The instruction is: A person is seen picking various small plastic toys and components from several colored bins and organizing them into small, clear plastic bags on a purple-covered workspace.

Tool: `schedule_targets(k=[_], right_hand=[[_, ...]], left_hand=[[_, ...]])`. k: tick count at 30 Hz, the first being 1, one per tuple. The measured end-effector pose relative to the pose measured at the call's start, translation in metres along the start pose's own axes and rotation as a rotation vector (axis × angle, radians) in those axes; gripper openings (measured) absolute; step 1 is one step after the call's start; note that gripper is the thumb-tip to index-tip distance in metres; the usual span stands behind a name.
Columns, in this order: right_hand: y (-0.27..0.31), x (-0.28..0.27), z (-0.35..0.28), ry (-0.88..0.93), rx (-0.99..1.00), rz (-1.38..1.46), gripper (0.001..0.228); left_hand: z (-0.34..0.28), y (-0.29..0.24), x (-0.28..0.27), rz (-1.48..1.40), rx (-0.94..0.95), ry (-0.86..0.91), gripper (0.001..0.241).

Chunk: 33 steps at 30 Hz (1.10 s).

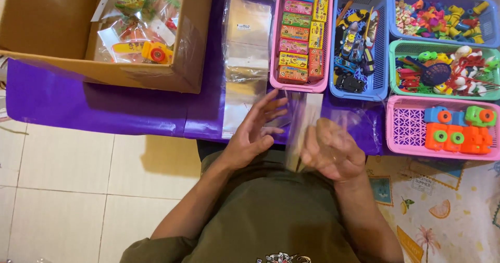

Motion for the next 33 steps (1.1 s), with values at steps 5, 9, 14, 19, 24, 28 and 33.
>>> schedule_targets(k=[5,9,14,19,24,28,33], right_hand=[[-0.013,0.000,0.007,0.088,0.005,0.062,0.023],[-0.011,0.005,0.010,0.096,-0.001,0.059,0.033],[-0.009,-0.038,-0.011,-0.051,0.020,0.025,0.032],[0.007,-0.034,-0.001,-0.225,0.036,-0.270,0.018],[0.018,-0.091,-0.022,-0.605,0.078,-0.616,0.025],[0.036,-0.065,-0.021,-0.644,0.119,-0.927,0.021],[0.033,-0.058,-0.020,-0.575,0.109,-0.896,0.019]], left_hand=[[-0.001,0.024,-0.002,-0.247,-0.074,0.041,0.110],[-0.007,0.044,0.011,-0.478,-0.257,0.145,0.115],[-0.016,0.087,0.019,-0.647,-0.413,0.141,0.098],[-0.015,0.062,-0.027,-0.419,-0.313,-0.280,0.058],[-0.026,-0.009,-0.086,0.497,-0.261,-0.470,0.034],[-0.025,-0.021,-0.097,0.703,-0.239,-0.473,0.034],[-0.022,-0.019,-0.100,0.592,-0.219,-0.455,0.015]])
Point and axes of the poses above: each hand's wrist, its own z-axis towards the middle knuckle, its own x-axis out of the palm, y = z × x, the point moved 10 cm from there along z, towards the middle knuckle, and after that the axes turned 3 degrees about -z, right-handed, at the moved point
